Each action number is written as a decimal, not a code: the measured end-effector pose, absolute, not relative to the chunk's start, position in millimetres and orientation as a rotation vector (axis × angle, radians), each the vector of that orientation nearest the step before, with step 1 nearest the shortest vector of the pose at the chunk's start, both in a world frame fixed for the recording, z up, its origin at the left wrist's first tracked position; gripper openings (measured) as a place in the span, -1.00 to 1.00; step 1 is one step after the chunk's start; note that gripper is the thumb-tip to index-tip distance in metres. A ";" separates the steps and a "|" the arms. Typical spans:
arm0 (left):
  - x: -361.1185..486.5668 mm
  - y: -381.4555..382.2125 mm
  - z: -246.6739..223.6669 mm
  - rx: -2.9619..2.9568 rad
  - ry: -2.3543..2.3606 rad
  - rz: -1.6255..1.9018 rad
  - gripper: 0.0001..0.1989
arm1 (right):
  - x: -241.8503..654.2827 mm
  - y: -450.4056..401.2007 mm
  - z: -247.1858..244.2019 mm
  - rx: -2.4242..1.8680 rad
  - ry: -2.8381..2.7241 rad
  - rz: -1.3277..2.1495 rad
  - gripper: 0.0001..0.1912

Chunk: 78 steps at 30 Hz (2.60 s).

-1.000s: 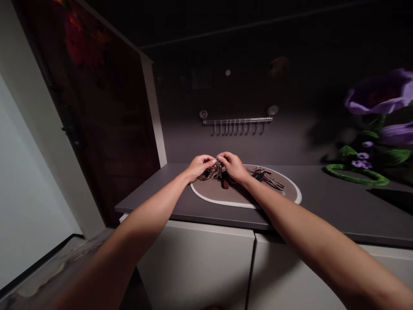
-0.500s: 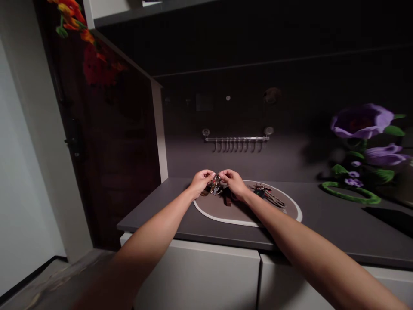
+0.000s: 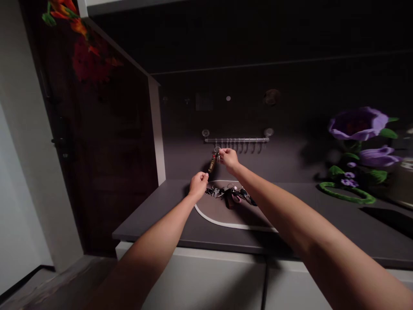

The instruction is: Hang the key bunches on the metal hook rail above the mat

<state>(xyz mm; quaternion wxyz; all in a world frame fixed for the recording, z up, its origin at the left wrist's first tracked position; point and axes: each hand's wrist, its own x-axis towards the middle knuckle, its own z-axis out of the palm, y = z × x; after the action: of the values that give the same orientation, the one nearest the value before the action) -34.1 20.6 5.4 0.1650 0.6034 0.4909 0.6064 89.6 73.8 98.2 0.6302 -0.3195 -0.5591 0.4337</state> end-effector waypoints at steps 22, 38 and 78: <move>-37.0 20.3 7.1 1.808 1.534 1.690 -0.82 | 66.6 110.8 92.0 -0.883 -1.026 0.934 -0.87; -41.8 24.4 3.5 1.838 1.508 1.698 -0.82 | 89.4 111.7 84.4 -1.064 -1.423 0.623 -0.76; -66.0 18.3 2.0 2.806 1.443 0.783 -0.79 | 130.2 23.7 10.8 -1.037 -2.175 0.264 -0.79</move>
<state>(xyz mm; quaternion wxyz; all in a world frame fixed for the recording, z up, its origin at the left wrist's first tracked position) -66.0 18.3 2.0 -0.0545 0.8618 0.4434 0.2404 130.2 23.7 10.8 0.3513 -0.4004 -0.8401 0.1021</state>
